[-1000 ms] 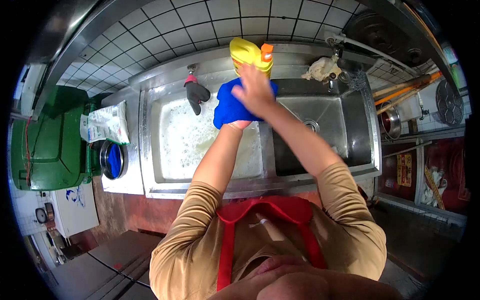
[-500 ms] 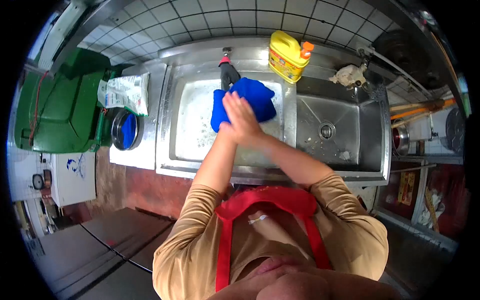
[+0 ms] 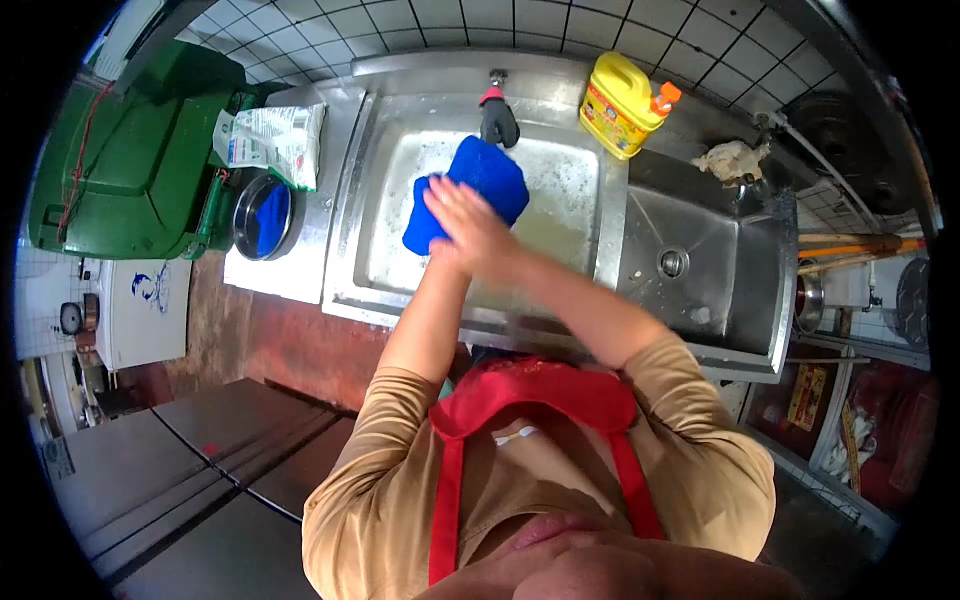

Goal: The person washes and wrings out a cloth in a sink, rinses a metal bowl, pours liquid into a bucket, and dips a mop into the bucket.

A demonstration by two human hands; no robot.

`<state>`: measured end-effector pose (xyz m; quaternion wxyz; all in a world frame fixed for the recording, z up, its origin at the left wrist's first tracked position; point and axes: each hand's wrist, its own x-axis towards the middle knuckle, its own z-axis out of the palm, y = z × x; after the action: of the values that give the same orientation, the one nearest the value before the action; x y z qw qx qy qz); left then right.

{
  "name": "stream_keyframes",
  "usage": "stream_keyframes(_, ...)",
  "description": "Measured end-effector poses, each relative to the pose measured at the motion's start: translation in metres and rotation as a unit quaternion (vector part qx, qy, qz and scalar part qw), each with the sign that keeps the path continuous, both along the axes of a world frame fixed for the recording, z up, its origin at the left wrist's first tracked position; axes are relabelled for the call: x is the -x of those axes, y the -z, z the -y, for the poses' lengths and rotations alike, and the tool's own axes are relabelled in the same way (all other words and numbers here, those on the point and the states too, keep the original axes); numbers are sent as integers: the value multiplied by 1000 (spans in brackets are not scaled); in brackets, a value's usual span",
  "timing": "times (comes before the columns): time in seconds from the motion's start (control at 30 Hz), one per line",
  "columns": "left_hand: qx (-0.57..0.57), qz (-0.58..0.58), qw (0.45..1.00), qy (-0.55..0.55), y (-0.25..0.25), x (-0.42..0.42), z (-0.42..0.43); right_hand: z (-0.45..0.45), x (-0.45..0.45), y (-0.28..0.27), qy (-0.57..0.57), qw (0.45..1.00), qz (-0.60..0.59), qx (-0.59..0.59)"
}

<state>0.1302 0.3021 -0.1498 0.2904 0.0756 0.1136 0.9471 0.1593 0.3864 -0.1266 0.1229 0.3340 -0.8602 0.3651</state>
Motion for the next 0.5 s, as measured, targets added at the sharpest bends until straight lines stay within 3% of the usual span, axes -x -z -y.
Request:
stream_keyframes(0.03, -1, 8, 1000, 2, 4, -3, 2, -2, 25, 4, -19, 1000, -7, 1)
stream_keyframes(0.1, -8, 12, 1000, -5, 8, -4, 4, -10, 59, -2, 84, 991, -66, -78)
stream_keyframes(0.17, -21, 15, 999, -20, 9, -5, 7, -18, 61, -8, 134, 988, -1, -71)
stream_keyframes(0.2, -29, 3, 999, -42, 9, -6, 10, -16, 48, -8, 139, 987, -32, -79)
stream_keyframes(0.37, -114, -97, 958, -245, 30, 0, -3, 17, -31, 7, -14, 999, 31, -18)
stream_keyframes(0.47, -149, -150, 911, -355, 46, -8, -7, 15, 18, 3, -31, 999, -8, -23)
stream_keyframes(0.5, 77, -20, 983, -168, 22, -17, 13, 10, 35, -4, -29, 999, -1, -18)
